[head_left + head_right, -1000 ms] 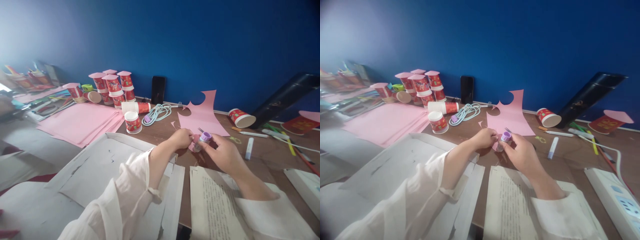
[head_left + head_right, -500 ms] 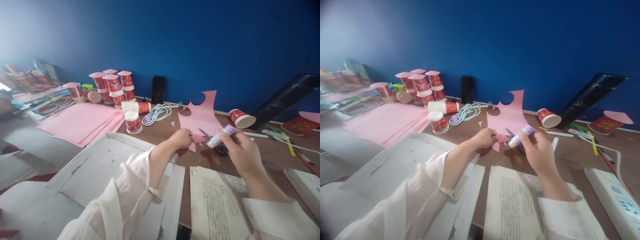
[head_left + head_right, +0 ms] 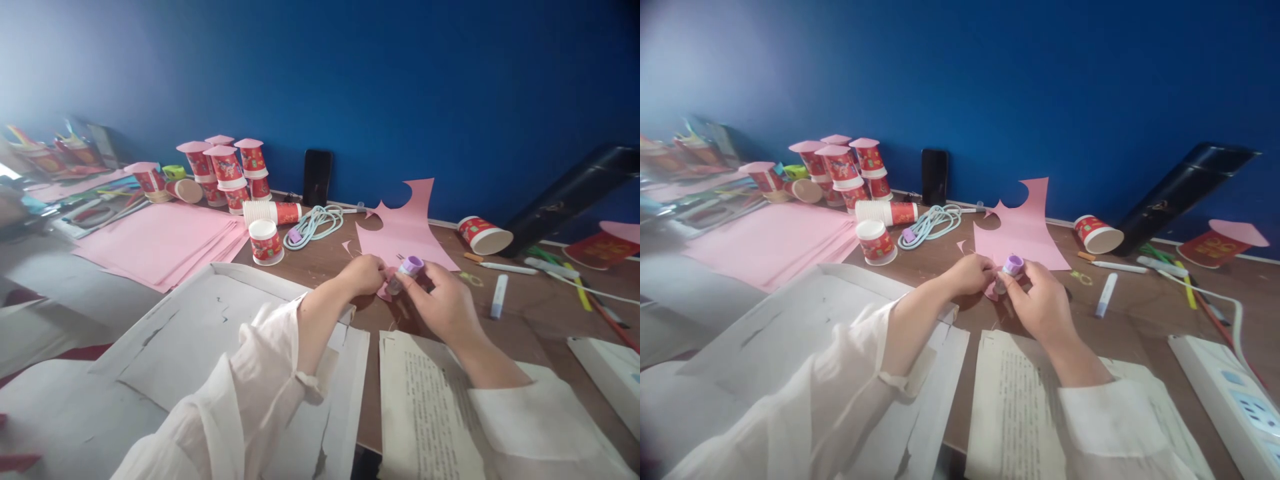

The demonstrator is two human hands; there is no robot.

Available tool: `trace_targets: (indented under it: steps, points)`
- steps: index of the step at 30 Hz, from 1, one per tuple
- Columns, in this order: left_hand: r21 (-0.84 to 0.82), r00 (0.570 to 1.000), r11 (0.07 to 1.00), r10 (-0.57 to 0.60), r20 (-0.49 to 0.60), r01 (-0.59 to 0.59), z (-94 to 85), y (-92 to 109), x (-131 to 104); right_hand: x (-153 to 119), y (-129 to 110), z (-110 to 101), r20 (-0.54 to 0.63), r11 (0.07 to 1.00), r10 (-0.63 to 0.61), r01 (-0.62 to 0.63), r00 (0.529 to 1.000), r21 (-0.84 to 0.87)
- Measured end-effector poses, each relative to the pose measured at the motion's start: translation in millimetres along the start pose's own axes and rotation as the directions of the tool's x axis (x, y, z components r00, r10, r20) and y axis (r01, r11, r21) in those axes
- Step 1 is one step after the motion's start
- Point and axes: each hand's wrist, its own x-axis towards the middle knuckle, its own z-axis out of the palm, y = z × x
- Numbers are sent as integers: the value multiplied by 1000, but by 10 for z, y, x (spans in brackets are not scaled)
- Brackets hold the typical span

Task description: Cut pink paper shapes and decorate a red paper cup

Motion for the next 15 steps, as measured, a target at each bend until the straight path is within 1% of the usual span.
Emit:
trace_targets:
  steps: [5, 8, 10, 11, 12, 13, 14, 15]
  points:
    - [-36, 1000, 999, 5, 14, -5, -9, 18, -3, 15, -5, 24, 14, 996, -71, 71, 997, -47]
    - [-8, 1000, 1000, 13, -1, -13, -13, 28, -11, 6, -48, -29, 59, 1000, -25, 26, 998, -13]
    - [17, 999, 999, 30, -12, -29, -11, 25, -17, 9, -65, -97, 96, 997, 52, -57, 994, 54]
    - [20, 999, 999, 39, -12, -39, -8, 22, -21, 17, -59, -134, 92, 989, 103, -112, 990, 99]
    - [21, 999, 999, 41, -13, -40, -5, 18, -24, 33, -38, -170, 67, 973, 165, -173, 984, 151]
    - [29, 999, 999, 22, -25, -22, -2, 15, -28, 56, 1, -202, 16, 947, 239, -236, 971, 218]
    - [40, 1000, 999, 3, -27, -2, 1, 14, -31, 85, 57, -230, -59, 906, 325, -293, 944, 307]
    - [53, 999, 999, -1, -36, 3, 2, 15, -34, 119, 130, -257, -122, 842, 425, -342, 897, 418]
